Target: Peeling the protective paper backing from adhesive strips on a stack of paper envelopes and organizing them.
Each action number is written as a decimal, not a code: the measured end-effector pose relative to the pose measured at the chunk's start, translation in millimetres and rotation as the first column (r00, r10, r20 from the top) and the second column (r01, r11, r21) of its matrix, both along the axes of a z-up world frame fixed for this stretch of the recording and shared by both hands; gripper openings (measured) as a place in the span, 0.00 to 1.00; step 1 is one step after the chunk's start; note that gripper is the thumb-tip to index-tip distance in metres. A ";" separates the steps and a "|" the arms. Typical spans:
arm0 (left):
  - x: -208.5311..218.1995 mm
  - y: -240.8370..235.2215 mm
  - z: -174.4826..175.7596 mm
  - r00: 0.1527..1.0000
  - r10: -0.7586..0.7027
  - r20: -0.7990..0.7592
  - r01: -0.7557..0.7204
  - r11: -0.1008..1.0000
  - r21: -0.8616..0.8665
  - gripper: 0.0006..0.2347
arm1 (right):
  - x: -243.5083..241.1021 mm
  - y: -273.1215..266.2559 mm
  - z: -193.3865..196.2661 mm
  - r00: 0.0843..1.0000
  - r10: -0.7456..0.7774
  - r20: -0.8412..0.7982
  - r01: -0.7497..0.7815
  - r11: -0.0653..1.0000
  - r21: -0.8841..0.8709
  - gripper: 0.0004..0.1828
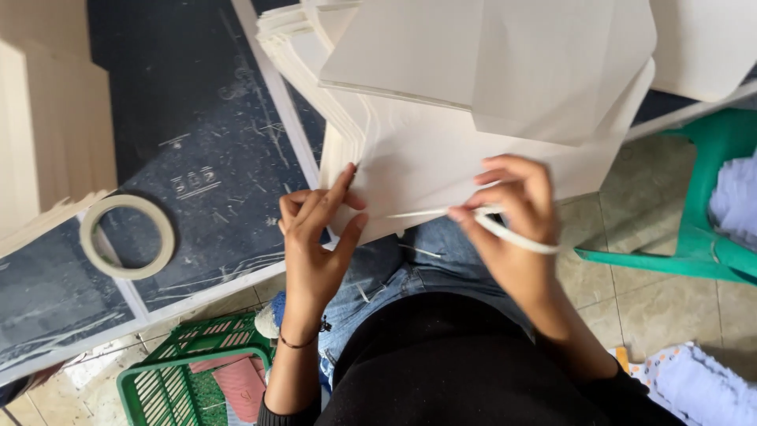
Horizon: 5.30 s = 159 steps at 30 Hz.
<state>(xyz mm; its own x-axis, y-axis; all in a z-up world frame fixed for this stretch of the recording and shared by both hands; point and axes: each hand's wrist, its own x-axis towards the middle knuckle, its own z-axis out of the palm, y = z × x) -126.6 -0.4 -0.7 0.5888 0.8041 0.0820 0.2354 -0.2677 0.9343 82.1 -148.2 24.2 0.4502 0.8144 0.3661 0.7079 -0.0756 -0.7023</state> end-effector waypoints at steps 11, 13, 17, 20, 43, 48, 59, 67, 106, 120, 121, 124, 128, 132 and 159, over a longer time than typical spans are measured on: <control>21.8 -19.2 11.8 0.940 0.147 -0.309 0.011 0.890 0.457 0.27 | 30.0 -17.5 -12.4 0.986 -0.166 0.035 0.168 0.983 -0.071 0.10; 45.1 -27.4 9.3 0.942 0.122 -0.313 0.055 0.864 0.501 0.25 | 29.1 -17.2 -11.4 0.985 -0.160 0.066 0.164 0.984 -0.067 0.12; 73.7 -49.1 19.5 0.969 0.005 -0.245 0.158 0.751 0.641 0.26 | 23.8 -17.1 10.1 0.975 -0.179 0.132 0.171 0.983 0.073 0.09; 71.8 -39.2 59.6 0.954 0.113 -0.277 0.160 0.589 0.792 0.13 | 17.9 -12.5 41.0 0.964 -0.214 0.160 0.190 0.970 0.153 0.11; 62.5 0.5 7.5 0.847 0.431 -0.312 -0.132 0.739 0.661 0.42 | 64.1 15.4 7.5 0.946 -0.109 0.305 0.050 0.980 0.194 0.08; 56.5 0.5 6.1 0.818 0.454 -0.354 -0.091 0.710 0.698 0.36 | 92.9 17.8 15.0 0.917 -0.281 0.282 0.208 0.942 0.262 0.09; 58.0 -4.5 -11.0 0.790 0.525 -0.317 -0.105 0.625 0.774 0.36 | 162.9 22.5 8.4 0.801 -0.594 0.081 0.492 0.729 0.476 0.07; 51.6 -42.2 20.4 0.848 0.450 -0.279 -0.120 0.676 0.727 0.29 | 107.4 31.2 16.2 0.989 -0.018 0.149 0.005 0.996 0.087 0.06; 7.7 -0.7 14.2 0.962 -0.099 -0.255 0.183 0.926 0.330 0.26 | -31.4 24.0 -1.3 0.984 0.172 -0.040 -0.174 0.984 -0.043 0.03; 8.6 -18.7 -4.6 0.992 -0.021 -0.126 0.058 0.954 0.293 0.27 | 2.6 -1.7 -0.1 0.992 -0.011 0.125 0.009 1.000 0.014 0.10; 8.8 -19.4 -3.9 0.990 -0.015 -0.138 0.055 0.956 0.287 0.26 | 17.6 -9.2 3.4 0.996 -0.040 0.083 0.041 0.999 -0.007 0.09; 11.2 -22.3 -1.7 0.986 0.004 -0.167 0.047 0.953 0.300 0.26 | 47.9 -24.1 -1.4 0.993 -0.110 0.037 0.112 0.993 -0.043 0.10; 22.0 -30.9 9.1 0.949 0.126 -0.291 0.031 0.877 0.480 0.27 | 53.6 -24.5 -9.8 0.987 -0.161 0.018 0.162 0.986 -0.039 0.09; 59.7 -39.8 1.9 0.930 0.184 -0.319 0.057 0.783 0.619 0.32 | 46.9 -19.4 -2.5 0.985 -0.149 0.088 0.153 0.987 -0.043 0.11; 87.8 -25.7 3.1 0.932 0.033 -0.361 0.293 0.518 0.804 0.18 | 48.5 10.5 -1.9 0.975 -0.085 0.203 0.072 0.995 0.072 0.10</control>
